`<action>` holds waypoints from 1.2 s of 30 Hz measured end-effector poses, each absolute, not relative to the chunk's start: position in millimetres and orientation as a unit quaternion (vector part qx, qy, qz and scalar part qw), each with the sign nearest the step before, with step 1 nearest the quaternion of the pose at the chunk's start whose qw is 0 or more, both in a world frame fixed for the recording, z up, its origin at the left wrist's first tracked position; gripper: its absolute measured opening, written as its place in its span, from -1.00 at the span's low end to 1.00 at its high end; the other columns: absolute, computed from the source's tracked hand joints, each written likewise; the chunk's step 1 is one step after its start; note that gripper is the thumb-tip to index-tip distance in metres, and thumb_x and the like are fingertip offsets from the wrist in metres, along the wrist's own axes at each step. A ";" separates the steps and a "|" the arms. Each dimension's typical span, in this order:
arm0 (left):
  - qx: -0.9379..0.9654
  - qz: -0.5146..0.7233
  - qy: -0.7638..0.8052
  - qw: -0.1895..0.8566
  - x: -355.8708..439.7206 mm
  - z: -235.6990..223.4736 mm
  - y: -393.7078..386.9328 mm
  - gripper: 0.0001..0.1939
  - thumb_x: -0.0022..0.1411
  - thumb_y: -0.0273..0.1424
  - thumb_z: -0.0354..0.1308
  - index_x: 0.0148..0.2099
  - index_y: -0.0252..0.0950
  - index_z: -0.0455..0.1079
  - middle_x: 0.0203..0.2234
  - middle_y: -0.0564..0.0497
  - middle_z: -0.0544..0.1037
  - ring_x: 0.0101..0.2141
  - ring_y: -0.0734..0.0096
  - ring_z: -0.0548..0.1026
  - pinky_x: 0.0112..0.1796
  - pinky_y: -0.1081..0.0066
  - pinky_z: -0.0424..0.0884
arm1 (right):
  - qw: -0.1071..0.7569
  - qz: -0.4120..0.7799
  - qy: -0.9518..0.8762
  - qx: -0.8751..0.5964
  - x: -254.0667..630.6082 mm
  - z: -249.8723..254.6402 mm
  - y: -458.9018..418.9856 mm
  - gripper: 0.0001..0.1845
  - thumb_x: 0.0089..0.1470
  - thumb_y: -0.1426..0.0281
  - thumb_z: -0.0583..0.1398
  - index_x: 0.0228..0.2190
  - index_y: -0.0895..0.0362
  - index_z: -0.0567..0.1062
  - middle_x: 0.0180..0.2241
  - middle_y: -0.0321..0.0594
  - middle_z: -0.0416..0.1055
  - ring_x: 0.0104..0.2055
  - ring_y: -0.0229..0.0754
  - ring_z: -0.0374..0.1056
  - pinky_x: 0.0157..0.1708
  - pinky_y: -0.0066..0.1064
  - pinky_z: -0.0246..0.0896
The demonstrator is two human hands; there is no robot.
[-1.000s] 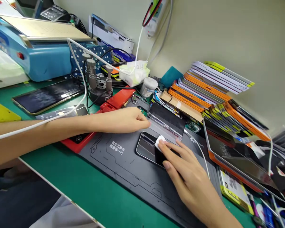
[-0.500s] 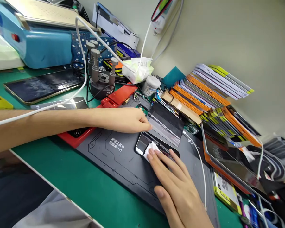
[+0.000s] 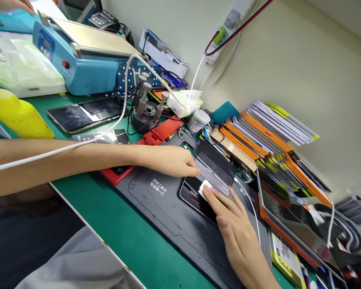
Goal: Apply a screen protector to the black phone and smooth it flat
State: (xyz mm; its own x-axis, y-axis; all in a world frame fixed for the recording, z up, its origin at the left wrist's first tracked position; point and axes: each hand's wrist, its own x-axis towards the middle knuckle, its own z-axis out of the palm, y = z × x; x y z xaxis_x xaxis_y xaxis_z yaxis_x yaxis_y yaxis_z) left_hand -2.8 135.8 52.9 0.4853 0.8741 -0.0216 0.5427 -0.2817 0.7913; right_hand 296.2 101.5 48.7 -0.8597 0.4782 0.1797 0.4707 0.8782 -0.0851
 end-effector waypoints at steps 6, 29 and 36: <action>0.778 0.221 0.448 0.381 -4.7 53.1 137.4 -0.58 0.36 -0.21 0.01 -0.51 -0.24 0.01 -0.62 0.13 0.13 -0.51 0.45 0.11 -0.42 0.35 0.06 | 0.054 0.015 -0.982 -0.181 270.4 55.6 103.1 -0.35 0.51 0.31 0.01 0.51 0.10 0.09 0.44 -0.18 0.27 0.48 -0.04 0.20 0.53 -0.02 0.00; 0.781 0.175 0.479 0.360 1.2 46.3 134.2 -0.50 0.47 -0.05 -0.06 -0.45 -0.24 0.02 -0.56 0.12 0.13 -0.52 0.47 0.14 -0.47 0.38 0.05 | 0.148 0.032 -0.978 -0.146 254.7 58.4 88.5 -0.57 0.52 0.25 0.08 0.13 0.22 0.61 0.24 -0.24 0.52 0.30 -0.18 0.45 0.50 -0.34 0.02; 0.777 0.175 0.480 0.368 0.7 41.2 137.2 -0.50 0.46 -0.03 -0.06 -0.44 -0.24 0.07 -0.53 0.11 0.19 -0.47 0.44 0.21 -0.44 0.38 0.09 | 0.200 0.018 -0.960 -0.196 261.1 60.0 105.2 -0.69 0.49 0.40 0.11 -0.04 0.19 0.66 0.00 -0.26 0.69 0.05 -0.23 0.63 0.38 -0.32 0.29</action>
State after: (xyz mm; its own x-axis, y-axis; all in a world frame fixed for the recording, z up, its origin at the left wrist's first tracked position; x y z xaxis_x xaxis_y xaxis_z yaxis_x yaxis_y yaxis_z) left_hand 0.7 137.2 41.2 0.4769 0.8752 -0.0812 0.6176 -0.2679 0.7395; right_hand 261.1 105.2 60.0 -0.8425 0.3843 0.3776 0.3699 0.9222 -0.1132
